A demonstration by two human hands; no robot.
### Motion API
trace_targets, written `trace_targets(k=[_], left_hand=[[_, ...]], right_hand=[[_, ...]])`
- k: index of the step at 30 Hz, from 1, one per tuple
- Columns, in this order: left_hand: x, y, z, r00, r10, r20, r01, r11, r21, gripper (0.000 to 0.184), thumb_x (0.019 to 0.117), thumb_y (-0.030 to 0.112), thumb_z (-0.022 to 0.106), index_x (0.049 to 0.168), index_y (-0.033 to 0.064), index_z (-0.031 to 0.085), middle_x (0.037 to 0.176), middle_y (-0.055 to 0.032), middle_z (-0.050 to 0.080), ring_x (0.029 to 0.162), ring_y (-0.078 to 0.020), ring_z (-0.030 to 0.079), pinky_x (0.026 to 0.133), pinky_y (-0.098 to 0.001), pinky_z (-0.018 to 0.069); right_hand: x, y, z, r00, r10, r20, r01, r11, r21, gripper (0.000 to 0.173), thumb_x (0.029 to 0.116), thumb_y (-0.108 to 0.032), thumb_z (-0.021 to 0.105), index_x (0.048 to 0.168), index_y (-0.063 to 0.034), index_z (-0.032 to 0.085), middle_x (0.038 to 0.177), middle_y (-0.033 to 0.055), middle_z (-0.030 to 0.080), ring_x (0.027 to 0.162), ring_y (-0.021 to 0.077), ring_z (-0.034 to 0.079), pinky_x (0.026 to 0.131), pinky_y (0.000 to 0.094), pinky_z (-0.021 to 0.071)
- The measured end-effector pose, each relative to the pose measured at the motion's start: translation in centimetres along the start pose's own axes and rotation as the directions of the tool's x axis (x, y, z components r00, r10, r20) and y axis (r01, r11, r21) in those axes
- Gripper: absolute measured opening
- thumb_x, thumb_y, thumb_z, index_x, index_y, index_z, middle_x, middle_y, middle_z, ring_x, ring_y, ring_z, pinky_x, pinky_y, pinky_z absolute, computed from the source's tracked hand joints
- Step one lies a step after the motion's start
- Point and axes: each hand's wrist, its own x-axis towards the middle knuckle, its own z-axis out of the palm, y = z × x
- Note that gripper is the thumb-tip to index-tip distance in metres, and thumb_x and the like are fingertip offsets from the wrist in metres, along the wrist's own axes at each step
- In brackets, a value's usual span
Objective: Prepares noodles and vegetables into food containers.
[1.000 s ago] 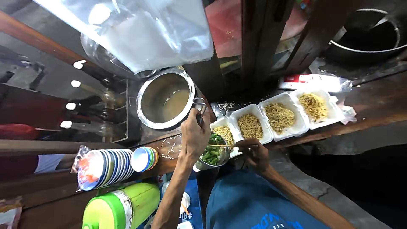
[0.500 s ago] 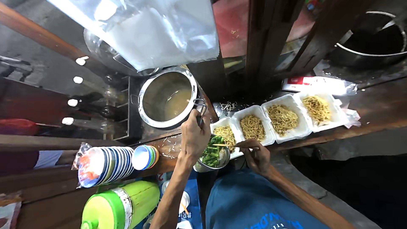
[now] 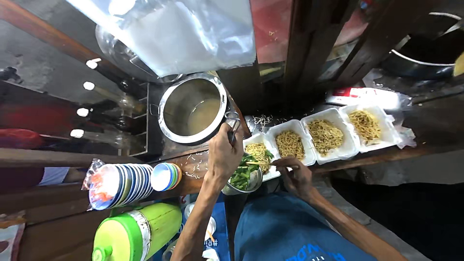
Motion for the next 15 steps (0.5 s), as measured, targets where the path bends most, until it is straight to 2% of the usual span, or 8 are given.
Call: trace_targets(k=[2, 4, 6, 10, 15], left_hand=[[-0.1, -0.2, -0.1, 1.000, 0.009, -0.018, -0.010, 1.000, -0.019, 0.029, 0.1050, 0.021, 0.051, 0.083, 0.0027, 0.055, 0.055, 0.0021, 0.042, 0.045, -0.0029, 0.040, 0.045, -0.0185, 0.0353], [-0.2, -0.4, -0.2, 0.999, 0.033, -0.043, -0.035, 0.999, -0.033, 0.028, 0.1048, 0.020, 0.052, 0.083, 0.0021, 0.055, 0.055, 0.0020, 0.042, 0.045, -0.0021, 0.039, 0.045, -0.0176, 0.0352], [-0.3, -0.4, -0.3, 0.996, 0.053, -0.065, -0.056, 0.997, -0.044, 0.028, 0.1048, 0.019, 0.052, 0.081, 0.0036, 0.053, 0.055, 0.0031, 0.040, 0.045, -0.0004, 0.038, 0.045, -0.0158, 0.0340], [0.0, -0.1, -0.8, 0.994, 0.049, -0.097, -0.056, 0.996, -0.072, 0.030, 0.1052, 0.020, 0.051, 0.079, 0.0050, 0.051, 0.055, 0.0041, 0.040, 0.045, 0.0008, 0.038, 0.045, -0.0150, 0.0338], [0.1, 0.0, -0.5, 0.997, 0.027, -0.076, -0.033, 0.997, -0.076, 0.028, 0.1042, 0.018, 0.052, 0.079, 0.0063, 0.050, 0.055, 0.0044, 0.040, 0.045, 0.0006, 0.038, 0.045, -0.0155, 0.0335]], right_hand=[[0.6, -0.6, -0.9, 0.999, 0.010, -0.045, -0.010, 1.000, -0.004, 0.010, 0.1052, -0.018, 0.058, 0.112, -0.0103, 0.058, 0.105, 0.0017, 0.071, 0.098, 0.0052, 0.070, 0.085, 0.0217, 0.0599], [1.0, -1.8, -1.0, 0.999, 0.036, -0.036, -0.033, 0.997, 0.067, 0.010, 0.1050, -0.018, 0.058, 0.113, -0.0116, 0.058, 0.105, 0.0003, 0.071, 0.097, 0.0055, 0.070, 0.084, 0.0225, 0.0605], [0.8, -2.5, -0.2, 0.997, 0.057, 0.051, -0.065, 0.984, 0.168, 0.011, 0.1054, -0.017, 0.057, 0.112, -0.0084, 0.057, 0.104, 0.0031, 0.071, 0.096, 0.0065, 0.070, 0.084, 0.0234, 0.0609], [-0.2, -1.6, 1.4, 0.964, 0.059, 0.259, -0.126, 0.960, 0.250, 0.014, 0.1035, -0.010, 0.056, 0.108, 0.0025, 0.059, 0.103, 0.0107, 0.070, 0.096, 0.0056, 0.069, 0.086, 0.0197, 0.0578], [-1.7, 0.2, 2.6, 0.969, -0.087, 0.232, 0.054, 0.988, 0.145, 0.011, 0.1023, -0.009, 0.055, 0.107, -0.0006, 0.061, 0.102, 0.0126, 0.070, 0.096, 0.0125, 0.069, 0.090, 0.0209, 0.0562]])
